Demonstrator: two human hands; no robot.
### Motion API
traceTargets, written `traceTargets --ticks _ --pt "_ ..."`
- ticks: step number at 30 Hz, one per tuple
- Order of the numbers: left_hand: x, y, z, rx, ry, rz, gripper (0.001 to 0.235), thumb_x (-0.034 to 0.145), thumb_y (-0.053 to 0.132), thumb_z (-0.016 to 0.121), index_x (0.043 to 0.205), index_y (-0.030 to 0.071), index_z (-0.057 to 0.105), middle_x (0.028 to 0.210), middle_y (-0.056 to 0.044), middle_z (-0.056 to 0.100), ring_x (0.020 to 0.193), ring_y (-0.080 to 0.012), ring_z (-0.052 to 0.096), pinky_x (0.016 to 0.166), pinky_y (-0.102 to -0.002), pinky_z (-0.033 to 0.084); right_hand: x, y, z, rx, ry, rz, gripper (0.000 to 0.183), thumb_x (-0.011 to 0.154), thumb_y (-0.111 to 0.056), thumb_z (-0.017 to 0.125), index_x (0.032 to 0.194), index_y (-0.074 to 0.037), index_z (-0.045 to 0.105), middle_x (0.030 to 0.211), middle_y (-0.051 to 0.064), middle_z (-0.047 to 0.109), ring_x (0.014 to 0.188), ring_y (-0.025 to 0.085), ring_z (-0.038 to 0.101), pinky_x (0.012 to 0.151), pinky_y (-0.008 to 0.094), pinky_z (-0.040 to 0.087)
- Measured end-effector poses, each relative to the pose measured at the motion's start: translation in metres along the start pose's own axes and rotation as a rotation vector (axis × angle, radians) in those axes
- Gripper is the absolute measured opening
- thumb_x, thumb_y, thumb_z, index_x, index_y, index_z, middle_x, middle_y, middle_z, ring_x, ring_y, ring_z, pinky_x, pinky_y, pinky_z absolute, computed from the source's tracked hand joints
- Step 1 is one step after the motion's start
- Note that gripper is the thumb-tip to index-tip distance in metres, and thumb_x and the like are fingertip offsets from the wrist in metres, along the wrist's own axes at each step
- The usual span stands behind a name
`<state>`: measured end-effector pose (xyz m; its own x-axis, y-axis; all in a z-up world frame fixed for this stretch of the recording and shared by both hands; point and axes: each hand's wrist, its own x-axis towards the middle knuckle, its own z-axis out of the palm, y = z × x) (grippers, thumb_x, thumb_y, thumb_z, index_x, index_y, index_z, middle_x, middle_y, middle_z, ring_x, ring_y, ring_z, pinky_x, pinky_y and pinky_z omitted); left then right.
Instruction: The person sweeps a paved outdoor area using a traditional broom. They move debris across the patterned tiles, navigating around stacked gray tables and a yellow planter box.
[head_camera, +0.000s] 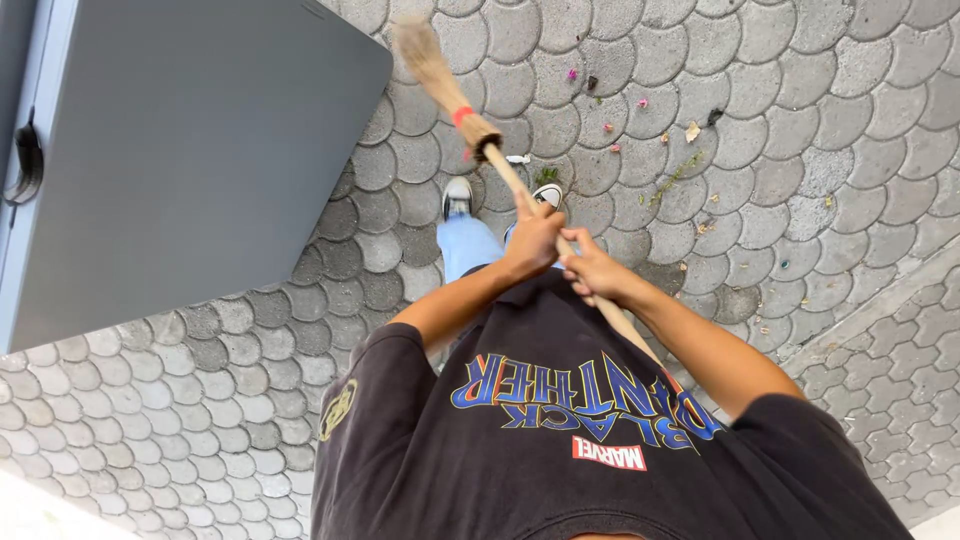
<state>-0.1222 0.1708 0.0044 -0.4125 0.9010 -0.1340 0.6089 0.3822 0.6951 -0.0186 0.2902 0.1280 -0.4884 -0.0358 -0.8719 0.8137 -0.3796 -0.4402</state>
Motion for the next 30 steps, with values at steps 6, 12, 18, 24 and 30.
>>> traceTargets --ticks 6,12,18,24,30 --pt "0.044 -0.088 0.036 -0.082 -0.072 0.158 0.026 0.07 0.023 0.075 0.086 0.019 0.055 0.087 -0.008 0.06 0.102 -0.0278 0.064 0.11 -0.083 -0.002 0.083 0.007 -0.002 0.051 0.138 -0.015 0.05 0.103 -0.014 0.046 0.15 -0.021 0.029 0.073 0.004 0.049 0.041 0.012 0.046 0.024 0.032 0.039" --pt "0.102 -0.056 0.051 -0.126 -0.153 0.333 0.021 0.076 0.027 0.072 0.084 0.02 0.055 0.088 -0.003 0.058 0.093 -0.0237 0.067 0.115 -0.079 0.003 0.037 -0.03 -0.007 0.231 0.322 -0.006 0.053 0.103 -0.012 0.043 0.15 -0.021 0.022 0.074 0.003 0.043 0.043 0.011 0.042 0.025 0.029 0.037" --pt "0.06 -0.071 -0.1 -0.079 -0.115 0.216 0.022 0.077 0.02 0.074 0.085 0.019 0.055 0.095 -0.007 0.06 0.096 -0.0296 0.07 0.114 -0.077 0.011 0.025 -0.102 0.069 0.216 0.133 -0.012 0.049 0.102 -0.013 0.044 0.145 -0.025 0.025 0.076 0.002 0.04 0.042 0.011 0.044 0.024 0.031 0.041" --pt "0.025 -0.171 -0.179 0.083 -0.072 0.082 0.026 0.068 0.017 0.075 0.083 0.016 0.054 0.092 -0.011 0.06 0.094 -0.0351 0.066 0.113 -0.077 0.016 0.126 -0.128 0.138 0.201 -0.028 -0.035 0.053 0.099 -0.011 0.047 0.146 -0.022 0.027 0.074 0.004 0.046 0.043 0.011 0.045 0.024 0.031 0.041" --pt "0.076 -0.194 -0.075 -0.051 -0.298 0.323 0.019 0.073 0.025 0.07 0.086 0.02 0.057 0.093 -0.003 0.059 0.1 -0.0271 0.065 0.113 -0.081 0.007 0.166 -0.056 0.104 0.393 0.292 -0.085 0.051 0.101 -0.014 0.048 0.148 -0.018 0.027 0.073 0.007 0.049 0.041 0.013 0.044 0.025 0.032 0.037"
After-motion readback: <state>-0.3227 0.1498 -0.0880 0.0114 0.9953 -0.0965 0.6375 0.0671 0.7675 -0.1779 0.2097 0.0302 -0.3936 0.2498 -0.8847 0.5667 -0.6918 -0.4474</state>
